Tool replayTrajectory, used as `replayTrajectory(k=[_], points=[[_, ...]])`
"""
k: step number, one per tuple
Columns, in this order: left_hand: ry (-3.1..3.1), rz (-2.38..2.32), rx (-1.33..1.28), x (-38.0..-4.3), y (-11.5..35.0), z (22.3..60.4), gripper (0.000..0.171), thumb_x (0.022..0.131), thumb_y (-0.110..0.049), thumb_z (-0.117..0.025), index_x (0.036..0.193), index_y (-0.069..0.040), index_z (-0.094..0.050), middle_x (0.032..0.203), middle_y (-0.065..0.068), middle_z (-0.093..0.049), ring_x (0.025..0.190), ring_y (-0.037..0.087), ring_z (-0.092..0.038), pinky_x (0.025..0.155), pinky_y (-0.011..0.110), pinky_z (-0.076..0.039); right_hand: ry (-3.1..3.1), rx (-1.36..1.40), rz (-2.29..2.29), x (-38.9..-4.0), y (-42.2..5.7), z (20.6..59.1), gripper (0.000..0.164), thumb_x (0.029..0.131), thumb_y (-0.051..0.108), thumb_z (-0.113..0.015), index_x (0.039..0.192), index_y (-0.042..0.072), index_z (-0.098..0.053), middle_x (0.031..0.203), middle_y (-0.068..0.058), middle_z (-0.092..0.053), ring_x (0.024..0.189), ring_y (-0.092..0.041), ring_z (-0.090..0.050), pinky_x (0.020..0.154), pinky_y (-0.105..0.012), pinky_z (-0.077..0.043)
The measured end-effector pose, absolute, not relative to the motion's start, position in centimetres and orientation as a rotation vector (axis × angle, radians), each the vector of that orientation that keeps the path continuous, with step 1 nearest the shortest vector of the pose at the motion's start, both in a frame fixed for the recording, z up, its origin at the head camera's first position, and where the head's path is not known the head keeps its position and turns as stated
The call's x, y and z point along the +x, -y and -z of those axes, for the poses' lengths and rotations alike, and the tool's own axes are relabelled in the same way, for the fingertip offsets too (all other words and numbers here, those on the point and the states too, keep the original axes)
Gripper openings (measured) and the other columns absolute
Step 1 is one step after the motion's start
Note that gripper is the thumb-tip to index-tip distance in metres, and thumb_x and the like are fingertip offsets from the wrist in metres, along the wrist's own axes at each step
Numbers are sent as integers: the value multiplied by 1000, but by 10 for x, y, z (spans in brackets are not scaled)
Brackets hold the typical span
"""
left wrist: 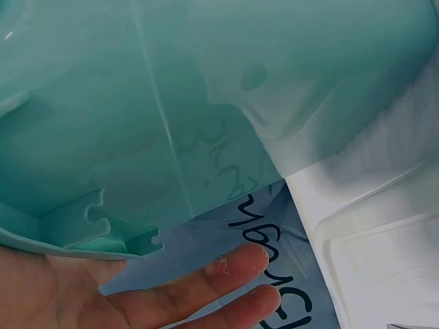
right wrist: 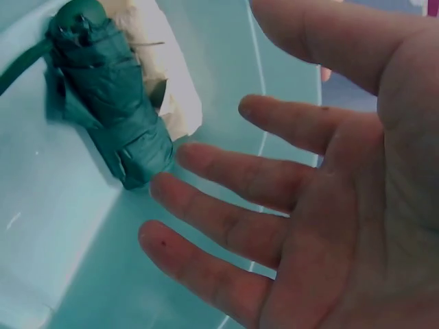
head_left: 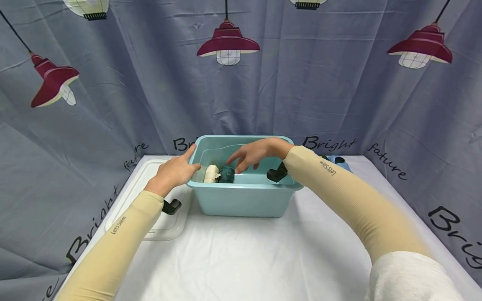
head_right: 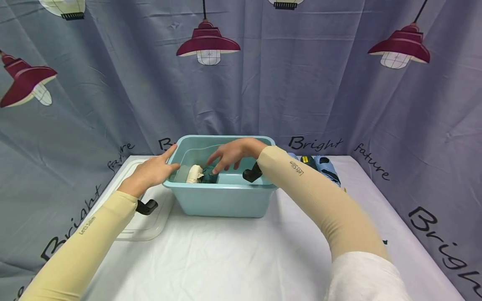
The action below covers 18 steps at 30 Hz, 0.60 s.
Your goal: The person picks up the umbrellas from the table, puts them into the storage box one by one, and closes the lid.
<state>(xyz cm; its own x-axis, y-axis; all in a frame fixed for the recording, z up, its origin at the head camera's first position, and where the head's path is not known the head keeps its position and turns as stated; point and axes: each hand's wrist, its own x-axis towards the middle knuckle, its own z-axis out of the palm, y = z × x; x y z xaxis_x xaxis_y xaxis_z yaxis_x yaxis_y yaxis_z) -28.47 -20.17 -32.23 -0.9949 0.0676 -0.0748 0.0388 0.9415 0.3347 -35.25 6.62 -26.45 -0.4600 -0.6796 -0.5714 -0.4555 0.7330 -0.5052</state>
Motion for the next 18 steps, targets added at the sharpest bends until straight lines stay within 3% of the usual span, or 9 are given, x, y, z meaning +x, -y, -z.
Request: replayTrajectory(k=[7,18], points=[[-3010,-509,74,-285,201,322,78,98,-48,-42,163,-33,-2,142,22,-56,105,35,-62,68,44,-45,-2200,-911,425,-329,-86,256,58,101,37,-59,154,24,-42,149,-3,-53,134,-18,-52,98,-38,-50],[-3016,-516,88,-286,199,323,78,98,-49,-41,163,-33,-2,139,22,-58,102,34,-62,65,42,-44,-2305,-895,545,-308,-129,242,54,101,36,-60,152,24,-46,148,-5,-53,133,-22,-54,104,-43,-47]])
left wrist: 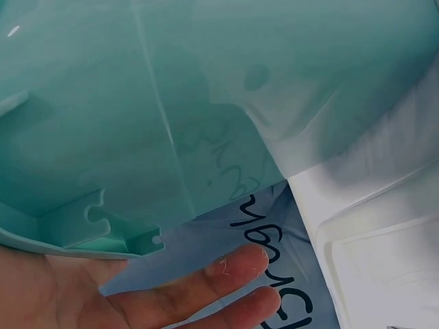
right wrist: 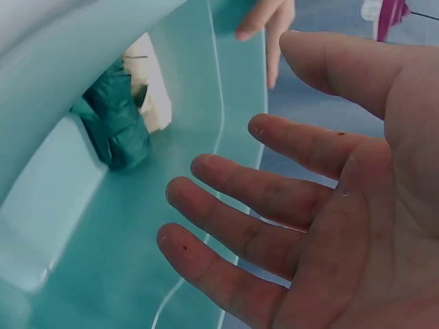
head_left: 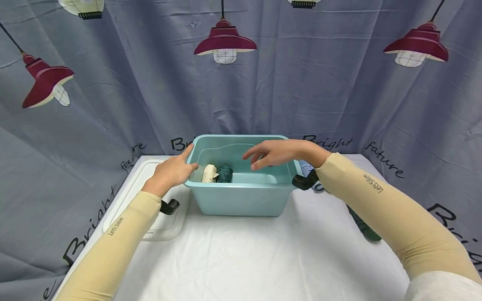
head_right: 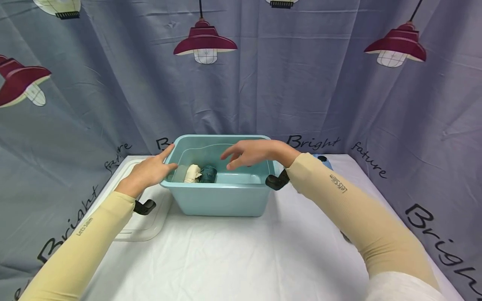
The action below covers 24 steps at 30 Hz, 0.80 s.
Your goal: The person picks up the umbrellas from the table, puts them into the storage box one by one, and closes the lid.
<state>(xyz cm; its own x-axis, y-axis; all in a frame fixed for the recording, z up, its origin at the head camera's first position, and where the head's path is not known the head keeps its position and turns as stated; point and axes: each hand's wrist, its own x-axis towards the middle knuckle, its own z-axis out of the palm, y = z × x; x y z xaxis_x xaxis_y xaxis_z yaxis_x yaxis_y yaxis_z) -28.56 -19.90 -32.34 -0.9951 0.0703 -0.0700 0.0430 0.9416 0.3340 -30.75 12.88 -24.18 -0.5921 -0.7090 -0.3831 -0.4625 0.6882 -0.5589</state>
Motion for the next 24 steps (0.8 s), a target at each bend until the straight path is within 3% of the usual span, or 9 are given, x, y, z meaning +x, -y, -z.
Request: replayTrajectory(k=[7,11,18,24], points=[[-3011,-529,89,-286,198,325,78,98,-49,-41,163,-34,-3,131,20,-63,98,32,-62,65,42,-44,-2362,-873,628,-298,-164,239,55,101,36,-60,152,19,-46,147,-9,-54,135,-26,-52,109,-49,-42],[-3017,-529,92,-287,198,326,78,97,-49,-42,164,-33,-4,128,19,-63,96,32,-62,65,42,-44,-2394,-821,677,-294,-184,236,56,101,36,-60,153,22,-44,150,-5,-52,139,-25,-49,112,-50,-39],[-3004,-533,81,-287,200,325,77,98,-48,-41,163,-37,0,138,22,-58,104,34,-62,69,45,-45,-2473,-768,709,-282,-214,234,54,101,39,-60,151,25,-46,149,-4,-53,138,-26,-49,111,-55,-37],[-3011,-551,92,-287,202,325,78,98,-48,-41,162,-37,1,147,23,-52,118,40,-59,79,54,-46,-2518,-700,761,-276,-241,239,57,99,43,-61,151,24,-46,148,-7,-53,136,-29,-50,108,-58,-39]])
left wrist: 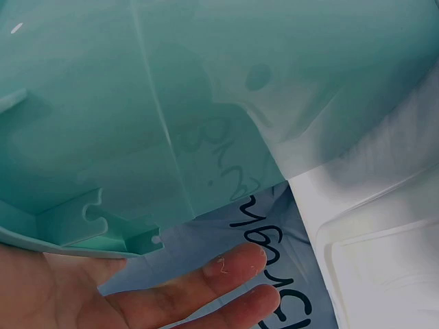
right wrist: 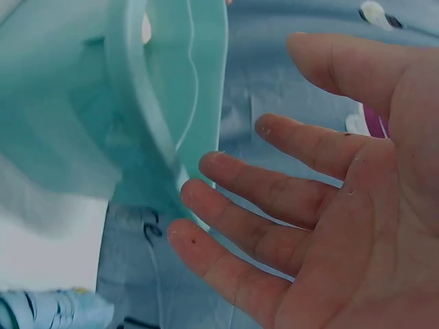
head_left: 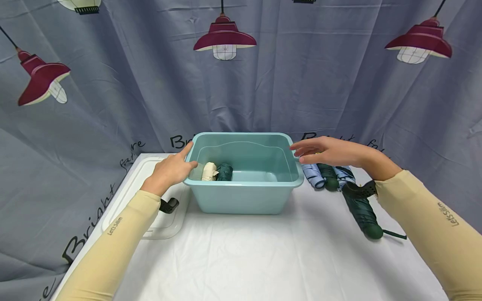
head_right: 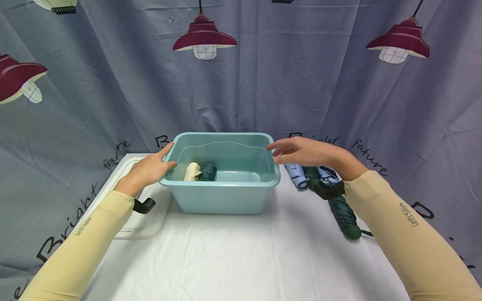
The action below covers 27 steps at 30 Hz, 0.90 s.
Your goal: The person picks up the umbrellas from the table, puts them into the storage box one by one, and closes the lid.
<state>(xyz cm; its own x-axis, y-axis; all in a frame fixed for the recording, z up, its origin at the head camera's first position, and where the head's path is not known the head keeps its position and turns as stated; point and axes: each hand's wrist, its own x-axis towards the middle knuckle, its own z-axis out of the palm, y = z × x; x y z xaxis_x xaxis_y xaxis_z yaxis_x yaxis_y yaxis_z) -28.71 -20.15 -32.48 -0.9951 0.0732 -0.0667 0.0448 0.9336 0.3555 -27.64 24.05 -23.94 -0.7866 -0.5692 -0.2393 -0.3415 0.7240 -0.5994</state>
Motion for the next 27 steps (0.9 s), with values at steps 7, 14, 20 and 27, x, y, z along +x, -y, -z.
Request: replayTrajectory(k=[7,14,20,27], points=[[-2998,-544,82,-287,202,325,79,98,-48,-41,162,-37,2,149,23,-50,117,40,-60,78,53,-47,-2545,-639,782,-269,-270,246,58,100,43,-60,152,20,-45,149,-10,-52,137,-32,-50,107,-55,-42],[-3008,-537,93,-288,201,323,79,97,-48,-41,163,-37,1,141,23,-56,109,37,-61,74,49,-46,-2570,-610,769,-267,-295,257,59,102,36,-57,153,12,-41,148,-15,-53,134,-34,-52,104,-50,-47],[-3010,-529,95,-288,201,322,79,97,-48,-42,163,-37,1,136,23,-59,107,36,-62,73,49,-46,-2573,-570,778,-267,-318,267,57,104,31,-56,153,7,-40,146,-19,-54,125,-29,-59,92,-29,-53],[-3010,-538,102,-287,201,322,79,97,-48,-42,163,-36,1,142,23,-56,109,37,-61,74,50,-46,-2540,-530,810,-267,-343,285,58,105,30,-53,154,4,-37,148,-25,-49,129,-37,-55,91,-41,-54]])
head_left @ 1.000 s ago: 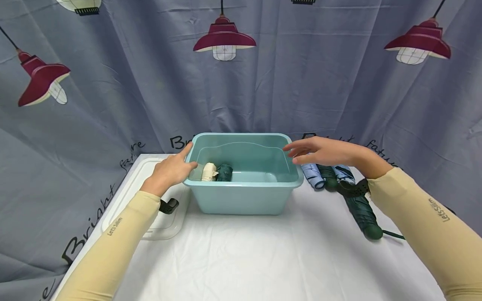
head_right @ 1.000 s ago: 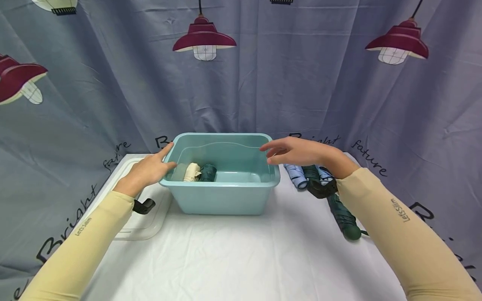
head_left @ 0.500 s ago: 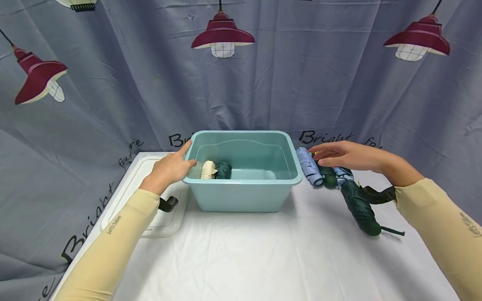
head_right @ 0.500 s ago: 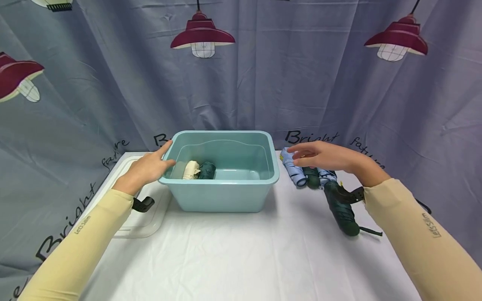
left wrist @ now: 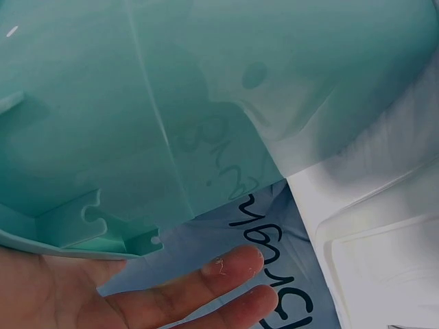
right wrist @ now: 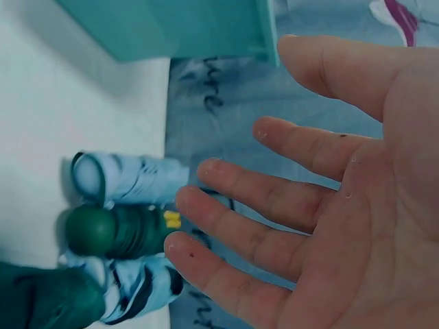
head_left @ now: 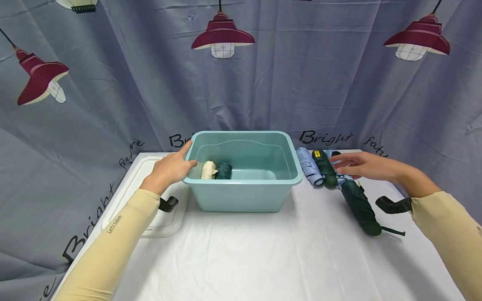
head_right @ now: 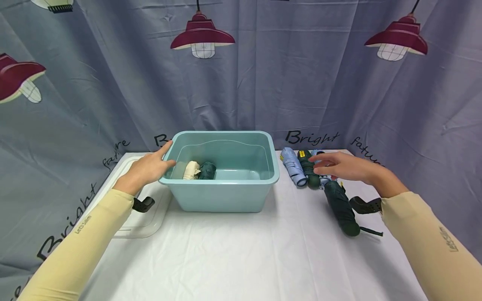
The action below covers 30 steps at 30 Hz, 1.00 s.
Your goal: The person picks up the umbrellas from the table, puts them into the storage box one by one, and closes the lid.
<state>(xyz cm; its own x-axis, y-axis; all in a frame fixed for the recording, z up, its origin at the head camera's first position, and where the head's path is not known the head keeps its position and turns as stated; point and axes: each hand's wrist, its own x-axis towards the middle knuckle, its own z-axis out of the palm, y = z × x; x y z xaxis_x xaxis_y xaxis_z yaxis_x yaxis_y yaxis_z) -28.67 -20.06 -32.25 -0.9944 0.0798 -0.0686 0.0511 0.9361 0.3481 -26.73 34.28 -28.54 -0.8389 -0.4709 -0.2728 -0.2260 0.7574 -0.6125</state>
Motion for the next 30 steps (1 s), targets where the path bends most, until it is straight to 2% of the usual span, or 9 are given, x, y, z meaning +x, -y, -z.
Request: replayTrajectory(k=[3,11,20,30], points=[[-3009,-537,97,-287,201,322,79,97,-48,-42,162,-37,2,143,22,-55,111,37,-61,75,50,-46,-2520,-515,825,-269,-352,293,59,105,29,-52,154,2,-34,148,-29,-47,130,-40,-53,91,-45,-54],[-3008,-534,94,-287,200,323,79,97,-47,-42,163,-36,0,138,23,-58,105,36,-62,70,47,-46,-2514,-436,825,-268,-369,308,60,105,32,-52,154,2,-34,148,-29,-47,130,-39,-53,94,-48,-53],[-3019,-533,94,-287,200,323,79,96,-48,-42,163,-36,-1,141,23,-56,111,37,-61,74,50,-46,-2511,-376,814,-265,-384,327,65,105,34,-53,154,-2,-32,149,-33,-44,129,-44,-52,94,-53,-52],[-3013,-537,90,-286,200,323,80,97,-48,-42,163,-37,1,142,24,-55,114,38,-61,75,51,-47,-2512,-337,846,-264,-401,346,68,105,35,-52,155,-3,-28,150,-35,-40,129,-45,-51,94,-52,-53]])
